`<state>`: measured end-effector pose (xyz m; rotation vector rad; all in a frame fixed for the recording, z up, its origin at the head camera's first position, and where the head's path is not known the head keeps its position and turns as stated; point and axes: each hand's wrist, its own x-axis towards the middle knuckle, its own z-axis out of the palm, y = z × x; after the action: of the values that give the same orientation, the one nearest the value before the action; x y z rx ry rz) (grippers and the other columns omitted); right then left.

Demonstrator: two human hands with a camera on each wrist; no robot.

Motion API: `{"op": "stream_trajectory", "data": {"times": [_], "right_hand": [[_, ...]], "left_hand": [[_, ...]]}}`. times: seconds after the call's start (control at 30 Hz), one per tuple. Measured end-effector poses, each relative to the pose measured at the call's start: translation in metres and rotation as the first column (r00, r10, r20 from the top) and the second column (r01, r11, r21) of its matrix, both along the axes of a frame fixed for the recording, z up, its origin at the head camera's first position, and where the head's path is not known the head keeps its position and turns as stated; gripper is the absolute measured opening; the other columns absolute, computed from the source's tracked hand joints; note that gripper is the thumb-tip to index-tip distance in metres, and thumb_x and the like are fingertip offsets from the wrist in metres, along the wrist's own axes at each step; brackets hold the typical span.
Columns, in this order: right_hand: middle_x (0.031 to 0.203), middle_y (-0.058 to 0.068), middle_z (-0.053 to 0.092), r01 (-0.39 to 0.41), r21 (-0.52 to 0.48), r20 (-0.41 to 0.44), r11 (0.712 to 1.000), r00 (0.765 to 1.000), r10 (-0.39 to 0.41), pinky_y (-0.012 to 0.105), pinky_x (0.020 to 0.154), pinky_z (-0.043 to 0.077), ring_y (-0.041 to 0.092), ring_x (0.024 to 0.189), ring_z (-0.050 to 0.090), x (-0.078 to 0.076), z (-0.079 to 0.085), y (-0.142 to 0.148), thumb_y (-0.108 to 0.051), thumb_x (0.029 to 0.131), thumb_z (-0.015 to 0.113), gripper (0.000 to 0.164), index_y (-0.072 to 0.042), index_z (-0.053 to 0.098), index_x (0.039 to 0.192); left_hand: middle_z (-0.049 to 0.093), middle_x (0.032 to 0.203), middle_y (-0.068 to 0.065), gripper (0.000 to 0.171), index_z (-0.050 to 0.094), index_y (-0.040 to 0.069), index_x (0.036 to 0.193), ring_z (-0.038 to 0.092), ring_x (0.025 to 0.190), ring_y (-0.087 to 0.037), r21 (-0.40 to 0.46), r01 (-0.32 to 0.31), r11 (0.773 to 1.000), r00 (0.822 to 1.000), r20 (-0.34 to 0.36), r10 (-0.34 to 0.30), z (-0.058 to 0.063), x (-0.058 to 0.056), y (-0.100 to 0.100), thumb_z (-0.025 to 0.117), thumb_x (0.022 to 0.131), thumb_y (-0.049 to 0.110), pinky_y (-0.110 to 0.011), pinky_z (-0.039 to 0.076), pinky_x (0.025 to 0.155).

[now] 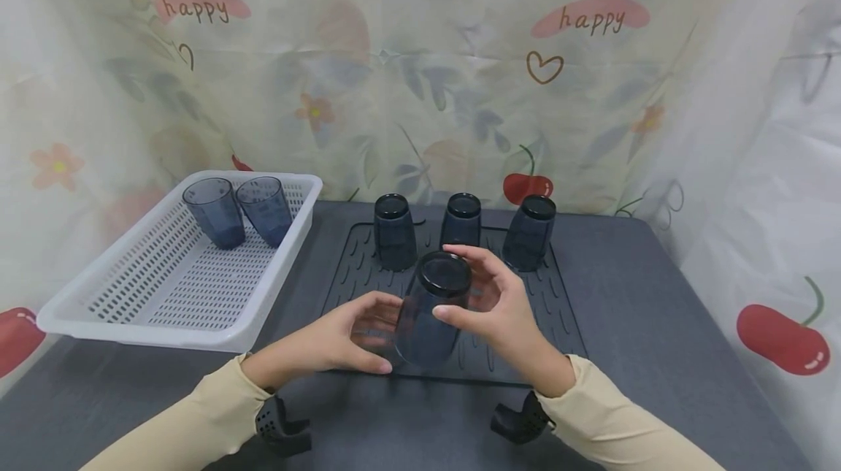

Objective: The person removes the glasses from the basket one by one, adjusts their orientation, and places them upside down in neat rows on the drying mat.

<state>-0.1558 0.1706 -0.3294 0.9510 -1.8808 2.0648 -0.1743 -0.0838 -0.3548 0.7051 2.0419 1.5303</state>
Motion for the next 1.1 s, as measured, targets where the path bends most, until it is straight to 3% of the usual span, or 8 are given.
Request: {"op": "stream_trajectory", "data": {"times": [0.23,0.43,0.63,0.93,1.1], "right_hand": [[0.121,0.007,0.061,0.045,-0.057,0.007,0.997,0.999,-0.045,0.024,0.08,0.056,0.015,0.106,0.064,-0.002,0.004,0.018,0.022,0.074,0.063,0.064,0.004,0.049,0.134],[0.119,0.006,0.061,0.146,-0.031,0.063,0.989,0.988,-0.144,0.022,0.081,0.055,0.014,0.104,0.065,-0.001,0.008,0.035,0.024,0.075,0.062,0.064,0.002,0.05,0.134],[0.119,0.003,0.061,0.223,0.0,0.1,0.975,0.97,-0.222,0.019,0.079,0.055,0.011,0.103,0.065,-0.002,0.007,0.054,0.023,0.078,0.061,0.063,0.0,0.05,0.135],[0.119,-0.005,0.06,0.383,0.097,0.137,0.919,0.909,-0.393,0.014,0.079,0.053,0.003,0.103,0.064,-0.01,0.0,0.08,0.01,0.082,0.069,0.06,-0.008,0.052,0.136],[0.119,-0.009,0.06,0.431,0.158,0.173,0.888,0.874,-0.455,0.011,0.078,0.051,-0.004,0.105,0.062,-0.014,-0.006,0.094,0.004,0.081,0.073,0.061,-0.013,0.053,0.136]], "left_hand": [[0.056,0.13,-0.018,0.053,0.048,0.005,0.136,0.058,0.118,-0.03,-0.013,-0.04,0.999,0.996,-0.074,0.039,0.0,-0.003,-0.017,0.07,0.089,0.015,-0.038,0.051,0.094],[0.06,0.125,-0.017,0.046,0.051,0.005,0.133,0.059,0.114,-0.028,0.002,-0.092,0.996,0.994,-0.058,0.092,0.0,-0.003,-0.027,0.067,0.091,0.017,-0.036,0.052,0.088],[0.062,0.122,-0.015,0.044,0.052,0.004,0.131,0.059,0.112,-0.028,-0.001,-0.121,0.993,0.988,-0.094,0.12,0.0,-0.001,-0.034,0.066,0.091,0.016,-0.035,0.051,0.088],[0.062,0.122,-0.014,0.042,0.053,0.006,0.13,0.06,0.112,-0.027,-0.006,-0.132,0.991,0.988,-0.087,0.131,-0.003,-0.001,-0.036,0.066,0.091,0.015,-0.036,0.051,0.088],[0.061,0.122,-0.017,0.041,0.053,0.005,0.129,0.06,0.111,-0.027,-0.001,-0.128,0.992,0.989,-0.08,0.128,-0.003,-0.001,-0.036,0.066,0.091,0.014,-0.037,0.052,0.088]]}}
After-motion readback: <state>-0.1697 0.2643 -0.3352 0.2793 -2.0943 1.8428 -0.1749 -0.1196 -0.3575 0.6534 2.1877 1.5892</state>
